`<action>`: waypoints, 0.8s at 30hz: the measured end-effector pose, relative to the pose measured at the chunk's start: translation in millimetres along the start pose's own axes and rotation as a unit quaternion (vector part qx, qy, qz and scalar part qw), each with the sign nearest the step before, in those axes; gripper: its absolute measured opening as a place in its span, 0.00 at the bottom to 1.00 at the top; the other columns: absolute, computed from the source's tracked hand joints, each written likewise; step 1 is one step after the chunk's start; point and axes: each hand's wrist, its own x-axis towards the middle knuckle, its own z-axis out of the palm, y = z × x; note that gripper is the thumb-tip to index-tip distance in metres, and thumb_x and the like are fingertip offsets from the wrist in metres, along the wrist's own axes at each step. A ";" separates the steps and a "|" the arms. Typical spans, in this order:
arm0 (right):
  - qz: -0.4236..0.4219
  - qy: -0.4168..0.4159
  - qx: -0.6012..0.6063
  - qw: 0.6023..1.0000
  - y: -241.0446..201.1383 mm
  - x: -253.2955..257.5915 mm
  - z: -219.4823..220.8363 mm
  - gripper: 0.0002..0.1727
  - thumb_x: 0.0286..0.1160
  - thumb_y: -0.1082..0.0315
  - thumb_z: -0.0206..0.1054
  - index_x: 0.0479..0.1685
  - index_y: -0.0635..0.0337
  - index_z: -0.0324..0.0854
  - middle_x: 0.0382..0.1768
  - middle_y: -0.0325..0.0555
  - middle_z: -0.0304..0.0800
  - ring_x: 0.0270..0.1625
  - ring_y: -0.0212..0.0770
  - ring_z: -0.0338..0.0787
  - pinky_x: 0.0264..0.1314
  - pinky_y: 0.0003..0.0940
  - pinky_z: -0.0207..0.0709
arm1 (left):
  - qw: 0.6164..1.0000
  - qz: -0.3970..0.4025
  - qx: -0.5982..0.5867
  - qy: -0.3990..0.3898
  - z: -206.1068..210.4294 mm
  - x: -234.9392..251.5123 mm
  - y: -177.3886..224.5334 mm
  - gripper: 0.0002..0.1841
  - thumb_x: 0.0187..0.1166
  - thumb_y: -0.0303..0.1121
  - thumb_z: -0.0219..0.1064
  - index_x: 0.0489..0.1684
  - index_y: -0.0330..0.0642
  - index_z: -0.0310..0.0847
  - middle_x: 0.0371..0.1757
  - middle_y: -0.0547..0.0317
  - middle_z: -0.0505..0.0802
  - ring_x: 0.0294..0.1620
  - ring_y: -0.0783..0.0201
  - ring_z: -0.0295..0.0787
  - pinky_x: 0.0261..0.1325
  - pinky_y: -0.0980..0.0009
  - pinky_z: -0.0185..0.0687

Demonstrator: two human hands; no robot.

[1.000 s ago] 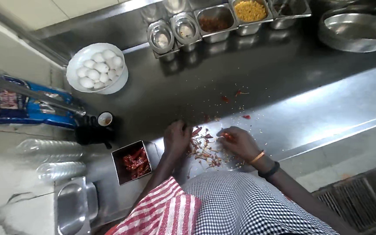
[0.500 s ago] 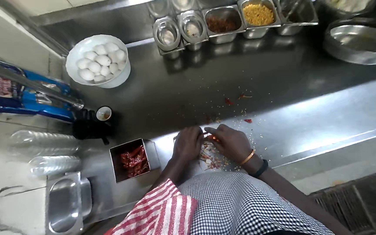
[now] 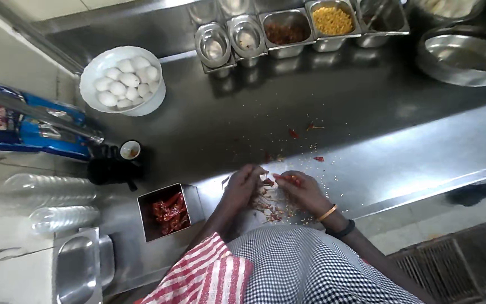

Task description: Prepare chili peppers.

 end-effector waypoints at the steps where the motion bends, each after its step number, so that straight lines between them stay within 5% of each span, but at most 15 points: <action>1: 0.046 0.005 0.073 0.996 -3.1 -1.5 -0.2 0.15 0.82 0.56 0.69 0.56 0.55 0.87 0.36 0.41 0.91 0.32 0.33 0.87 0.36 0.34 0.84 | 0.999 -0.001 0.023 0.031 -1.2 7.0 -3.3 0.16 0.92 0.44 0.56 0.58 0.45 0.85 0.41 0.57 0.91 0.39 0.62 0.89 0.44 0.56 0.87; 6: 0.140 -0.006 0.268 0.953 -5.8 -7.2 -2.5 0.15 0.85 0.60 0.64 0.60 0.58 0.82 0.28 0.41 0.87 0.21 0.30 0.79 0.20 0.23 0.73 | 0.961 0.006 0.268 0.068 5.8 39.4 10.0 0.18 0.88 0.45 0.59 0.59 0.41 0.86 0.52 0.47 0.93 0.55 0.48 0.92 0.61 0.41 0.84; 9: 0.146 -0.018 0.326 0.934 -1.1 -12.5 -1.1 0.13 0.85 0.60 0.62 0.57 0.57 0.81 0.24 0.41 0.84 0.16 0.28 0.74 0.14 0.21 0.66 | 0.923 -0.041 0.381 0.045 19.8 53.9 22.4 0.25 0.86 0.55 0.58 0.61 0.43 0.86 0.55 0.43 0.93 0.59 0.41 0.90 0.61 0.37 0.81; 15: 0.138 -0.007 0.323 0.936 0.8 -20.7 -2.7 0.17 0.87 0.61 0.61 0.70 0.54 0.79 0.25 0.42 0.82 0.15 0.27 0.70 0.13 0.19 0.61 | 0.902 -0.064 0.425 0.023 28.9 64.2 22.8 0.19 0.86 0.49 0.56 0.55 0.48 0.89 0.53 0.47 0.94 0.58 0.43 0.91 0.56 0.37 0.82; 19: 0.154 0.016 0.347 0.925 4.9 -20.7 -1.1 0.14 0.86 0.59 0.62 0.63 0.53 0.80 0.26 0.41 0.84 0.16 0.27 0.70 0.13 0.19 0.61 | 0.961 0.004 0.269 0.066 29.5 42.0 16.8 0.19 0.86 0.47 0.60 0.46 0.40 0.89 0.40 0.49 0.93 0.43 0.50 0.92 0.48 0.45 0.87; 22: 0.160 0.023 0.299 0.940 6.0 -19.9 2.6 0.17 0.85 0.58 0.65 0.66 0.52 0.84 0.28 0.41 0.85 0.19 0.29 0.75 0.17 0.23 0.68 | 0.999 -0.006 0.047 -0.019 35.3 0.1 33.9 0.14 0.87 0.39 0.63 0.51 0.36 0.84 0.41 0.49 0.90 0.39 0.57 0.89 0.47 0.54 0.87; 24: 0.157 0.025 0.239 0.958 5.3 -19.0 6.0 0.17 0.83 0.58 0.68 0.64 0.54 0.84 0.31 0.42 0.88 0.21 0.32 0.79 0.21 0.26 0.74 | 0.998 -0.045 0.001 -0.051 33.5 -32.4 63.3 0.12 0.89 0.35 0.61 0.52 0.33 0.82 0.41 0.45 0.89 0.37 0.57 0.86 0.43 0.57 0.85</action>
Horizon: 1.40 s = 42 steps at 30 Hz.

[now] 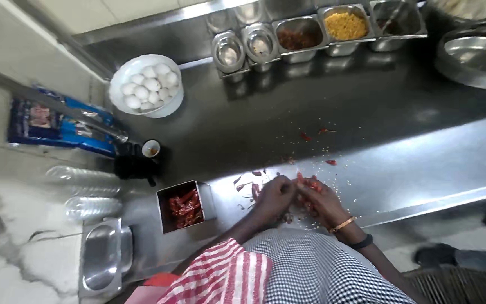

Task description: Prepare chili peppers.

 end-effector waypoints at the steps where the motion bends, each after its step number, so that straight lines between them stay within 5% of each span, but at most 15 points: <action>1: -0.006 0.004 -0.029 1.000 0.6 -0.1 0.9 0.17 0.82 0.58 0.69 0.63 0.55 0.85 0.32 0.43 0.89 0.22 0.33 0.80 0.23 0.28 0.76 | 1.000 -0.011 -0.015 -0.004 1.2 -7.3 3.3 0.11 0.89 0.33 0.61 0.51 0.32 0.82 0.40 0.46 0.89 0.35 0.58 0.85 0.41 0.60 0.83; 4: -0.027 -0.005 -0.050 0.998 1.6 0.1 -0.6 0.14 0.80 0.59 0.71 0.57 0.56 0.86 0.31 0.43 0.89 0.23 0.34 0.82 0.24 0.29 0.78 | 0.999 0.017 -0.045 -0.014 2.9 -4.0 -18.7 0.11 0.89 0.34 0.61 0.51 0.34 0.84 0.40 0.50 0.90 0.35 0.64 0.85 0.41 0.65 0.83; 6: -0.025 -0.012 0.002 1.000 0.6 0.6 -4.0 0.14 0.82 0.59 0.69 0.56 0.57 0.86 0.30 0.43 0.88 0.22 0.33 0.80 0.22 0.27 0.76 | 0.998 0.062 -0.012 -0.004 -0.5 12.2 -49.6 0.12 0.89 0.38 0.62 0.55 0.41 0.87 0.47 0.58 0.93 0.43 0.67 0.90 0.51 0.65 0.89; 9: -0.008 -0.019 0.111 0.994 -1.1 0.2 -9.4 0.12 0.84 0.57 0.65 0.53 0.54 0.84 0.25 0.38 0.84 0.16 0.27 0.74 0.15 0.21 0.69 | 0.983 0.081 0.121 0.112 -32.9 19.3 -64.4 0.13 0.88 0.37 0.60 0.59 0.45 0.87 0.56 0.56 0.92 0.51 0.61 0.90 0.58 0.56 0.88; 12: 0.003 -0.052 0.176 0.983 2.0 1.2 -13.6 0.12 0.88 0.56 0.57 0.45 0.52 0.82 0.23 0.36 0.81 0.13 0.25 0.69 0.11 0.18 0.64 | 0.955 0.034 0.216 0.202 -67.1 21.8 -75.2 0.13 0.87 0.37 0.61 0.59 0.45 0.88 0.56 0.51 0.91 0.56 0.53 0.89 0.62 0.47 0.85; 15: 0.019 -0.050 0.174 0.983 5.5 -0.4 -13.1 0.13 0.89 0.56 0.56 0.48 0.53 0.83 0.24 0.39 0.84 0.13 0.25 0.70 0.11 0.18 0.63 | 0.939 -0.029 0.293 0.177 -73.0 12.0 -72.7 0.13 0.86 0.40 0.62 0.55 0.43 0.87 0.52 0.47 0.91 0.56 0.46 0.89 0.61 0.41 0.83; 19: 0.022 -0.059 0.130 0.989 6.6 -2.2 -10.7 0.14 0.89 0.56 0.58 0.47 0.56 0.85 0.25 0.40 0.85 0.14 0.26 0.71 0.13 0.19 0.63 | 0.917 -0.088 0.372 0.115 -46.1 4.8 -76.4 0.20 0.81 0.54 0.63 0.43 0.46 0.87 0.47 0.52 0.90 0.52 0.49 0.88 0.54 0.46 0.82; 22: 0.016 -0.077 0.104 0.991 6.2 -5.0 -4.5 0.12 0.88 0.57 0.60 0.45 0.55 0.83 0.23 0.40 0.82 0.14 0.27 0.70 0.13 0.20 0.64 | 0.923 -0.093 0.347 0.138 -40.5 6.1 -74.0 0.16 0.82 0.50 0.64 0.42 0.46 0.87 0.47 0.52 0.91 0.51 0.50 0.89 0.51 0.46 0.84; 28: -0.006 -0.051 -0.045 0.998 -23.7 -11.9 0.6 0.13 0.87 0.56 0.62 0.54 0.55 0.83 0.27 0.39 0.85 0.19 0.29 0.76 0.17 0.22 0.70 | 0.984 0.007 0.116 0.136 -44.3 -8.2 -78.0 0.10 0.81 0.37 0.67 0.41 0.39 0.83 0.38 0.51 0.89 0.35 0.56 0.88 0.43 0.51 0.87; 33: -0.084 -0.179 -0.125 0.972 -80.5 -0.4 34.0 0.12 0.83 0.57 0.65 0.51 0.55 0.84 0.27 0.39 0.84 0.19 0.29 0.74 0.19 0.23 0.70 | 0.998 0.019 0.037 0.046 -38.3 -50.1 -75.1 0.13 0.81 0.36 0.69 0.60 0.43 0.83 0.47 0.55 0.92 0.40 0.62 0.90 0.47 0.57 0.89; 38: -0.218 -0.311 -0.344 0.859 -134.9 -5.9 122.2 0.10 0.82 0.60 0.69 0.51 0.55 0.85 0.26 0.39 0.86 0.21 0.31 0.80 0.22 0.26 0.75 | 0.995 0.049 -0.020 0.080 -31.4 -92.9 -91.1 0.14 0.83 0.36 0.68 0.62 0.47 0.86 0.54 0.60 0.93 0.49 0.67 0.91 0.56 0.61 0.89; 40: -0.309 -0.335 -0.464 0.760 -143.0 -2.1 170.1 0.10 0.79 0.57 0.70 0.44 0.53 0.87 0.27 0.39 0.86 0.25 0.34 0.83 0.28 0.35 0.79 | 0.992 0.031 -0.044 0.110 -31.3 -114.5 -88.3 0.13 0.82 0.32 0.68 0.62 0.44 0.86 0.55 0.59 0.94 0.49 0.66 0.92 0.55 0.62 0.90; 42: -0.398 -0.343 -0.588 0.615 -142.5 -1.5 215.9 0.11 0.79 0.53 0.68 0.44 0.48 0.90 0.35 0.41 0.90 0.37 0.41 0.90 0.38 0.47 0.84 | 0.987 0.031 -0.067 0.142 -29.6 -128.5 -95.8 0.11 0.83 0.31 0.67 0.58 0.42 0.87 0.49 0.57 0.93 0.42 0.66 0.90 0.48 0.63 0.88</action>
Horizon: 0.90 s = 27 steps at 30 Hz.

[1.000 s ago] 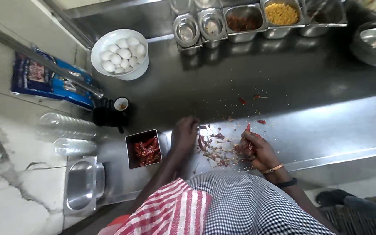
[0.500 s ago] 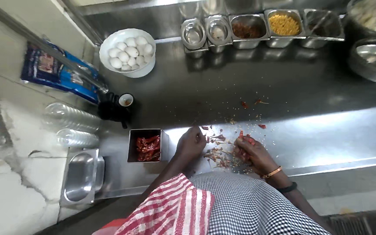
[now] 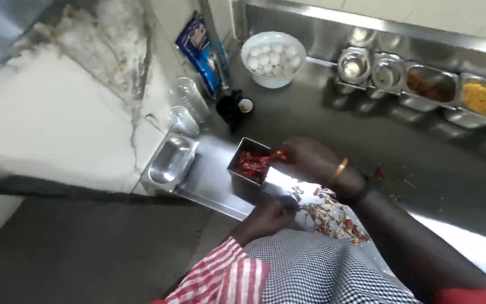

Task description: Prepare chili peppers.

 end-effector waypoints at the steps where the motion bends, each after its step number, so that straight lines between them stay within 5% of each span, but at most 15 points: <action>1: -0.027 -0.022 -0.083 0.996 -8.1 18.8 6.6 0.12 0.78 0.52 0.67 0.45 0.46 0.90 0.39 0.42 0.91 0.42 0.45 0.91 0.40 0.52 0.83 | 1.000 0.002 -0.007 0.009 -1.9 -4.1 -9.3 0.11 0.83 0.32 0.66 0.58 0.43 0.87 0.50 0.58 0.93 0.43 0.66 0.89 0.50 0.63 0.88; 4: -0.067 -0.076 -0.202 0.974 -20.8 61.0 32.6 0.16 0.70 0.50 0.74 0.55 0.41 0.89 0.56 0.47 0.90 0.54 0.53 0.91 0.47 0.59 0.84 | 0.997 -0.038 -0.019 0.062 -5.8 -25.9 -13.2 0.09 0.83 0.32 0.67 0.56 0.46 0.87 0.47 0.59 0.93 0.38 0.66 0.89 0.45 0.64 0.88; 8: -0.098 -0.133 -0.143 0.976 -20.9 78.7 45.3 0.28 0.55 0.54 0.85 0.61 0.35 0.88 0.69 0.46 0.83 0.62 0.53 0.88 0.54 0.61 0.85 | 0.986 -0.091 -0.060 0.129 -6.2 -51.2 -7.9 0.07 0.85 0.31 0.65 0.53 0.44 0.84 0.40 0.56 0.90 0.31 0.65 0.85 0.38 0.65 0.85; 11: -0.120 -0.145 -0.045 0.981 -18.5 75.8 37.2 0.19 0.71 0.65 0.75 0.63 0.42 0.88 0.64 0.44 0.89 0.64 0.46 0.89 0.67 0.54 0.82 | 0.979 -0.079 -0.115 0.150 0.7 -51.8 -22.3 0.07 0.82 0.29 0.67 0.52 0.40 0.82 0.38 0.54 0.89 0.28 0.65 0.83 0.34 0.68 0.83; 15: -0.119 -0.068 0.036 0.990 -7.5 55.5 24.4 0.19 0.80 0.71 0.64 0.68 0.46 0.87 0.65 0.45 0.90 0.67 0.44 0.89 0.74 0.50 0.80 | 0.967 -0.039 -0.193 0.164 9.1 -34.8 -30.8 0.07 0.77 0.23 0.68 0.49 0.35 0.80 0.40 0.53 0.91 0.37 0.63 0.92 0.45 0.66 0.91; 19: -0.027 0.051 0.051 0.997 -0.2 -23.6 2.5 0.11 0.81 0.68 0.68 0.56 0.51 0.89 0.52 0.44 0.90 0.49 0.42 0.91 0.54 0.49 0.87 | 0.949 -0.004 -0.259 0.181 13.3 -13.1 -21.0 0.08 0.79 0.25 0.71 0.50 0.37 0.80 0.41 0.54 0.94 0.35 0.63 0.93 0.40 0.69 0.93; 22: 0.070 -0.024 0.016 0.997 22.1 -84.0 18.0 0.18 0.77 0.52 0.73 0.63 0.43 0.88 0.48 0.40 0.94 0.44 0.44 0.93 0.50 0.56 0.88 | 0.937 0.009 -0.311 0.157 18.2 8.4 -13.2 0.08 0.82 0.28 0.69 0.49 0.36 0.78 0.41 0.49 0.93 0.34 0.60 0.92 0.37 0.67 0.90; 24: 0.095 -0.019 0.027 0.995 41.7 -112.1 51.9 0.19 0.75 0.46 0.74 0.61 0.39 0.88 0.43 0.34 0.95 0.41 0.40 0.94 0.46 0.54 0.89 | 0.946 0.003 -0.292 0.141 26.3 21.9 -6.7 0.07 0.83 0.28 0.68 0.48 0.34 0.79 0.39 0.50 0.92 0.33 0.61 0.91 0.37 0.67 0.90; 27: 0.143 -0.017 0.010 0.989 53.4 -140.1 72.6 0.11 0.80 0.53 0.69 0.52 0.43 0.89 0.40 0.37 0.94 0.41 0.42 0.94 0.46 0.54 0.88 | 0.987 0.030 -0.136 0.077 37.3 40.6 -2.2 0.09 0.83 0.34 0.69 0.43 0.35 0.83 0.41 0.54 0.89 0.37 0.64 0.88 0.44 0.67 0.89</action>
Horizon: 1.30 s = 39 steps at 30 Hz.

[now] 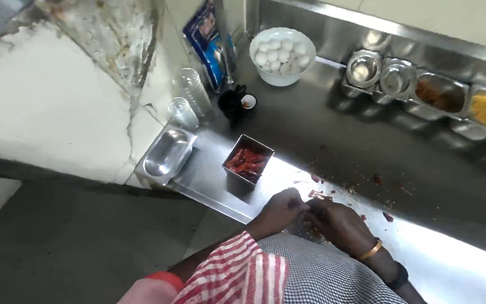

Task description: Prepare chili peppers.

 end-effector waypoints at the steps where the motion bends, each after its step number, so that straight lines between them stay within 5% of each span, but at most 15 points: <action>1: 0.008 -0.014 -0.014 1.000 3.3 -8.1 -1.6 0.11 0.82 0.55 0.67 0.53 0.45 0.90 0.43 0.40 0.95 0.43 0.45 0.94 0.48 0.55 0.88 | 0.997 0.012 0.064 -0.042 1.8 4.6 2.5 0.11 0.84 0.37 0.68 0.42 0.37 0.84 0.41 0.55 0.89 0.40 0.65 0.87 0.48 0.66 0.87; 4: 0.020 -0.054 -0.009 0.998 17.8 -30.4 -2.7 0.14 0.85 0.54 0.62 0.54 0.46 0.91 0.47 0.41 0.94 0.47 0.46 0.94 0.52 0.55 0.87 | 0.972 0.025 0.133 -0.193 4.7 24.6 8.2 0.11 0.85 0.36 0.66 0.44 0.36 0.86 0.40 0.54 0.89 0.40 0.64 0.86 0.48 0.64 0.85; 7: 0.054 -0.045 0.165 0.984 33.1 -47.3 2.0 0.17 0.89 0.51 0.57 0.49 0.49 0.88 0.36 0.40 0.91 0.40 0.41 0.91 0.47 0.48 0.86 | 0.963 0.032 0.068 -0.258 15.6 43.0 13.1 0.09 0.84 0.31 0.67 0.40 0.33 0.84 0.35 0.55 0.87 0.33 0.68 0.83 0.41 0.71 0.82; 9: 0.064 0.004 0.383 0.922 43.4 -57.0 12.3 0.17 0.90 0.54 0.57 0.49 0.53 0.88 0.30 0.38 0.90 0.31 0.34 0.88 0.38 0.33 0.84 | 0.971 0.076 0.046 -0.221 29.0 47.6 18.0 0.09 0.84 0.32 0.66 0.37 0.33 0.84 0.35 0.57 0.86 0.34 0.71 0.81 0.41 0.75 0.80; 12: 0.079 0.070 0.629 0.770 48.1 -65.9 31.2 0.17 0.90 0.58 0.54 0.47 0.57 0.87 0.26 0.39 0.86 0.26 0.30 0.85 0.33 0.26 0.84 | 0.967 0.194 0.098 -0.135 53.7 52.7 18.6 0.11 0.84 0.33 0.66 0.33 0.35 0.85 0.37 0.56 0.86 0.39 0.67 0.83 0.46 0.71 0.82; 14: 0.105 0.125 0.679 0.716 47.4 -67.5 37.1 0.18 0.92 0.58 0.52 0.46 0.55 0.86 0.25 0.38 0.87 0.26 0.29 0.85 0.32 0.24 0.84 | 0.952 0.244 0.162 -0.094 64.4 59.0 19.2 0.11 0.84 0.34 0.66 0.35 0.36 0.86 0.38 0.56 0.87 0.39 0.65 0.85 0.46 0.67 0.85; 18: 0.181 0.204 0.697 0.664 61.9 -69.7 36.4 0.19 0.94 0.60 0.47 0.69 0.57 0.78 0.34 0.46 0.90 0.29 0.37 0.89 0.32 0.31 0.87 | 0.945 0.200 0.257 -0.033 45.5 78.8 21.8 0.13 0.85 0.40 0.66 0.41 0.38 0.88 0.43 0.54 0.91 0.40 0.64 0.88 0.46 0.62 0.88; 20: 0.214 0.212 0.667 0.682 67.2 -71.9 34.3 0.16 0.93 0.64 0.49 0.69 0.55 0.77 0.39 0.46 0.91 0.31 0.37 0.90 0.32 0.31 0.86 | 0.932 0.152 0.327 -0.022 21.3 89.9 23.1 0.15 0.85 0.42 0.65 0.44 0.39 0.88 0.46 0.53 0.91 0.44 0.60 0.89 0.51 0.56 0.88; 24: 0.181 0.211 0.443 0.852 61.8 -65.2 36.5 0.10 0.80 0.71 0.68 0.56 0.56 0.86 0.43 0.45 0.90 0.34 0.37 0.85 0.34 0.34 0.81 | 0.916 0.067 0.397 0.002 -9.7 88.6 16.8 0.12 0.83 0.40 0.67 0.49 0.41 0.88 0.50 0.51 0.90 0.47 0.55 0.90 0.54 0.49 0.87; 26: 0.108 0.205 0.283 0.931 65.4 -43.3 42.8 0.09 0.75 0.66 0.74 0.51 0.52 0.91 0.46 0.44 0.89 0.42 0.39 0.89 0.45 0.41 0.87 | 0.913 0.052 0.405 0.009 -14.5 78.4 7.7 0.13 0.84 0.40 0.67 0.57 0.43 0.86 0.52 0.52 0.89 0.45 0.57 0.88 0.51 0.53 0.87; 28: 0.069 0.159 0.124 0.977 59.4 -20.0 42.0 0.11 0.78 0.55 0.70 0.50 0.45 0.92 0.47 0.43 0.90 0.44 0.42 0.91 0.46 0.48 0.88 | 0.915 0.039 0.401 0.032 -15.0 66.9 -0.8 0.15 0.84 0.41 0.67 0.63 0.46 0.84 0.54 0.54 0.89 0.41 0.59 0.88 0.47 0.57 0.87; 32: 0.059 0.079 0.005 0.995 48.8 6.1 47.5 0.14 0.81 0.49 0.66 0.47 0.46 0.90 0.51 0.43 0.88 0.48 0.46 0.91 0.43 0.49 0.87 | 0.916 0.017 0.384 0.115 -17.9 52.0 -13.7 0.13 0.85 0.34 0.64 0.64 0.46 0.84 0.50 0.54 0.89 0.42 0.60 0.87 0.48 0.58 0.87; 36: 0.075 0.160 0.173 0.969 44.9 -18.5 40.4 0.08 0.77 0.63 0.73 0.48 0.53 0.89 0.51 0.45 0.89 0.45 0.43 0.91 0.47 0.49 0.88 | 0.901 0.034 0.416 0.116 -19.4 51.0 -14.5 0.12 0.85 0.33 0.62 0.60 0.43 0.86 0.52 0.50 0.90 0.48 0.55 0.89 0.55 0.53 0.87; 39: 0.126 0.188 0.293 0.929 54.9 -24.4 41.6 0.10 0.80 0.68 0.69 0.56 0.54 0.86 0.40 0.44 0.90 0.35 0.39 0.88 0.39 0.43 0.85 | 0.875 0.064 0.469 0.101 -14.7 63.3 -16.7 0.10 0.83 0.36 0.64 0.51 0.44 0.89 0.48 0.51 0.90 0.49 0.52 0.90 0.54 0.50 0.87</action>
